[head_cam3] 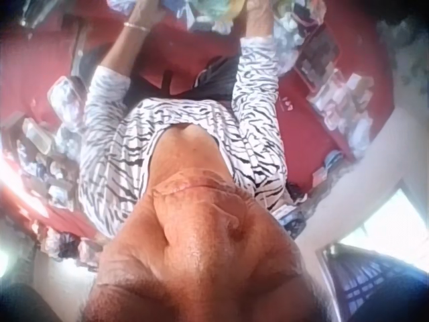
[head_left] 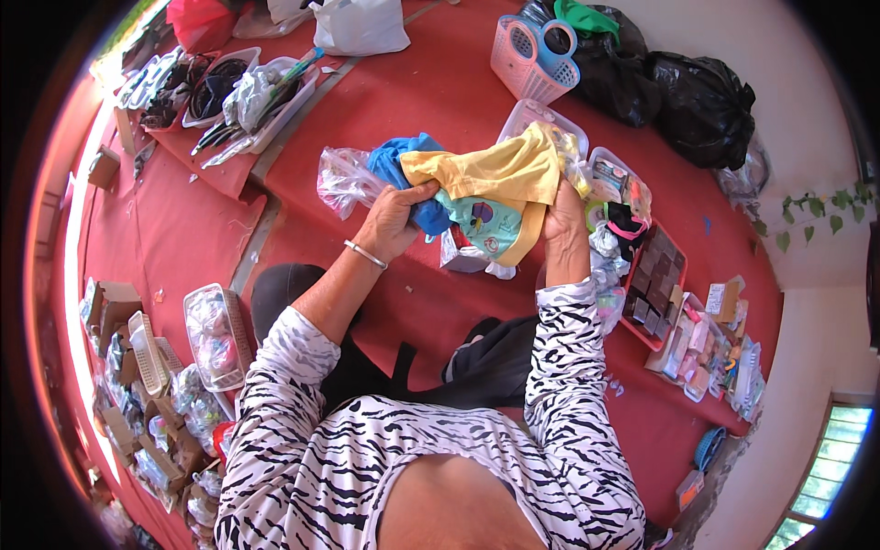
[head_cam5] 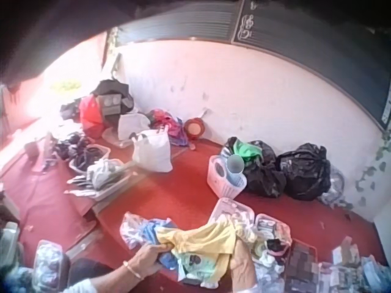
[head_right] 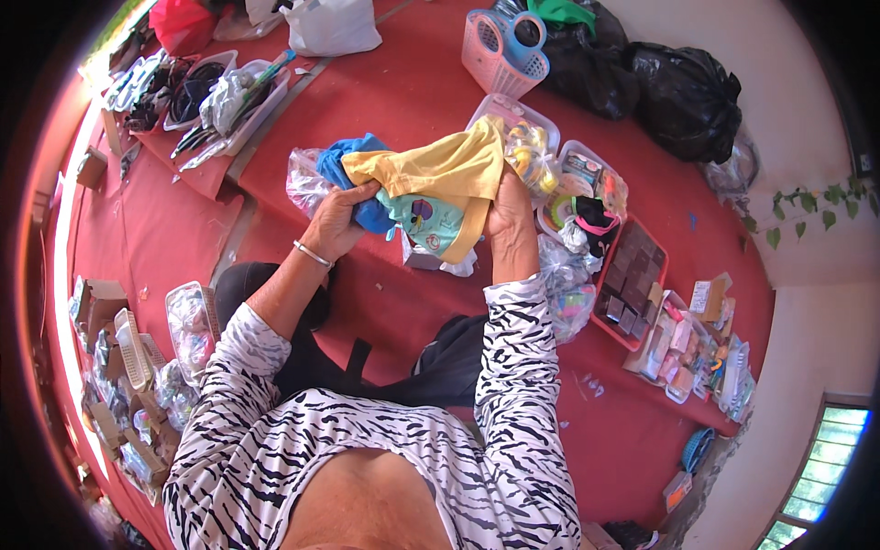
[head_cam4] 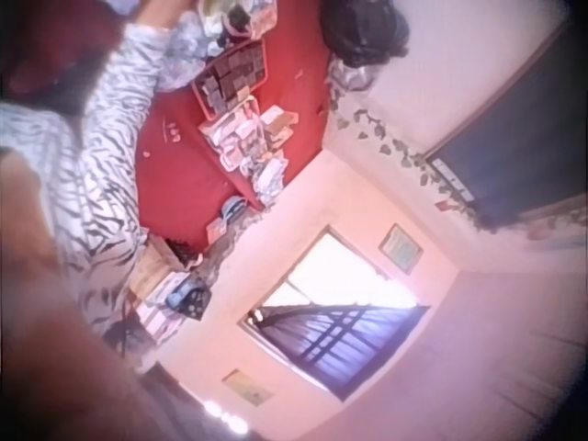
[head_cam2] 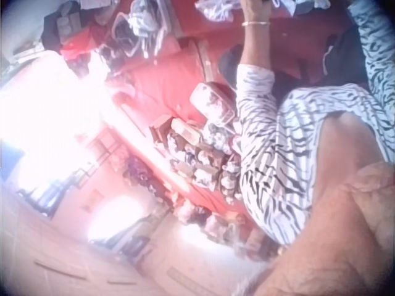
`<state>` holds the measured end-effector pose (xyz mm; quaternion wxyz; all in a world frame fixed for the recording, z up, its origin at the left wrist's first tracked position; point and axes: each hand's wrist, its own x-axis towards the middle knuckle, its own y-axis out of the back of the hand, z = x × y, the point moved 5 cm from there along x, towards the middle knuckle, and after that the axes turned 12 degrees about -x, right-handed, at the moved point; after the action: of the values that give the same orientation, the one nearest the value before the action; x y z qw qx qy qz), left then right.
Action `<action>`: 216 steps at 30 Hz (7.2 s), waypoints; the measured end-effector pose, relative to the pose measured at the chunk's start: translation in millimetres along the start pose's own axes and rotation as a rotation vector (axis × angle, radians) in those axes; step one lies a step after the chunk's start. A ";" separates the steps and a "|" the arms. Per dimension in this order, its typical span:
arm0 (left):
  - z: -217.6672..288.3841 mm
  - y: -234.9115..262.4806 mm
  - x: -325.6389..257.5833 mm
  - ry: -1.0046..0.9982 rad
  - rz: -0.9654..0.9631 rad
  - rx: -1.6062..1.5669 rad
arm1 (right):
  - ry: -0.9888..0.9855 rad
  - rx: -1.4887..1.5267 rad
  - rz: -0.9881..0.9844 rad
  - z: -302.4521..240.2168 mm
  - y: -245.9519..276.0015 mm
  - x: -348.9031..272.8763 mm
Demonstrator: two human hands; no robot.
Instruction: The person sits on the floor and folds various small pieces of clothing, including a blue shirt and a yellow cloth, placing them into a small patterned basket. The person also handles a plastic bag and a pink bowl during the process.
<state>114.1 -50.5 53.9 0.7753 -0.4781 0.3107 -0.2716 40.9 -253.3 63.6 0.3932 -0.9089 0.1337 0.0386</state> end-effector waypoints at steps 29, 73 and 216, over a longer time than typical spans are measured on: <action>-20.9 44.0 -8.9 0.272 0.321 0.049 | -0.100 -0.232 0.231 31.5 32.1 3.6; -20.6 14.4 -8.8 -0.106 -0.075 0.526 | 0.440 -0.774 -0.084 -101.4 -117.7 -75.0; 53.8 -21.8 -22.5 0.019 -0.080 -0.039 | -0.035 -0.197 0.184 -0.6 -65.6 -52.6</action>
<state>136.4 -12.2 97.5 0.7513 -0.5028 0.3038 -0.3007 8.2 -199.5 119.5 0.2991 -0.9261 0.2052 0.1033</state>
